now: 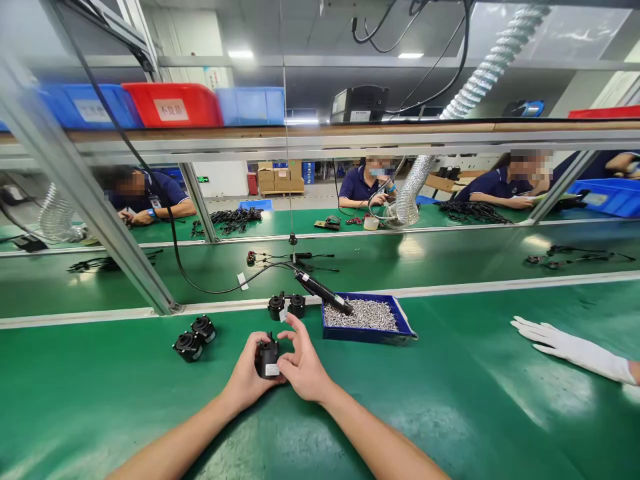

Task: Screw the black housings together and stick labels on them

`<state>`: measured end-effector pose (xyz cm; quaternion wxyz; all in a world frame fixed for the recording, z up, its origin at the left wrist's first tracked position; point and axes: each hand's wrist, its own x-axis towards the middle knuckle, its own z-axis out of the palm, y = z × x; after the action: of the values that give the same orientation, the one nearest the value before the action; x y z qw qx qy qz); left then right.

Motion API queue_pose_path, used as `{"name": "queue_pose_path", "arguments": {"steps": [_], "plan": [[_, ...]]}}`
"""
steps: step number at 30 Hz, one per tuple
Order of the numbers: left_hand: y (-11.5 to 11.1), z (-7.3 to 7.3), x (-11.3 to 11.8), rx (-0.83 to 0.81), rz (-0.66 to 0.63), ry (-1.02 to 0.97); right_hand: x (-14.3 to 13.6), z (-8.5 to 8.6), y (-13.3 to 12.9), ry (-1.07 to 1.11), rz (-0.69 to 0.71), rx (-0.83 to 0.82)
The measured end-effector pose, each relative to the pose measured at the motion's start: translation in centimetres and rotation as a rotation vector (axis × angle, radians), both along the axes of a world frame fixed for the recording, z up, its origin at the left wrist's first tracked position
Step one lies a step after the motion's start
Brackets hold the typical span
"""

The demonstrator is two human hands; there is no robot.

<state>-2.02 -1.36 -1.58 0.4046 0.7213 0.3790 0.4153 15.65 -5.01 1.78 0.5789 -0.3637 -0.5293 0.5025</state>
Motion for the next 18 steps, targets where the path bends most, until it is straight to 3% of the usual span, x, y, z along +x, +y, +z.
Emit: {"name": "queue_pose_path", "arguments": {"steps": [6,12,18], "plan": [[-0.4,0.8,0.0,0.055,-0.008,0.056,-0.1,0.1,-0.5,-0.056,0.038,-0.037],[-0.6,1.4,0.2,0.07,0.007,0.078,-0.3,1.3,-0.8,-0.118,-0.028,-0.008],[-0.6,1.4,0.2,0.069,0.015,0.08,-0.5,1.3,-0.8,-0.139,-0.046,-0.001]]}}
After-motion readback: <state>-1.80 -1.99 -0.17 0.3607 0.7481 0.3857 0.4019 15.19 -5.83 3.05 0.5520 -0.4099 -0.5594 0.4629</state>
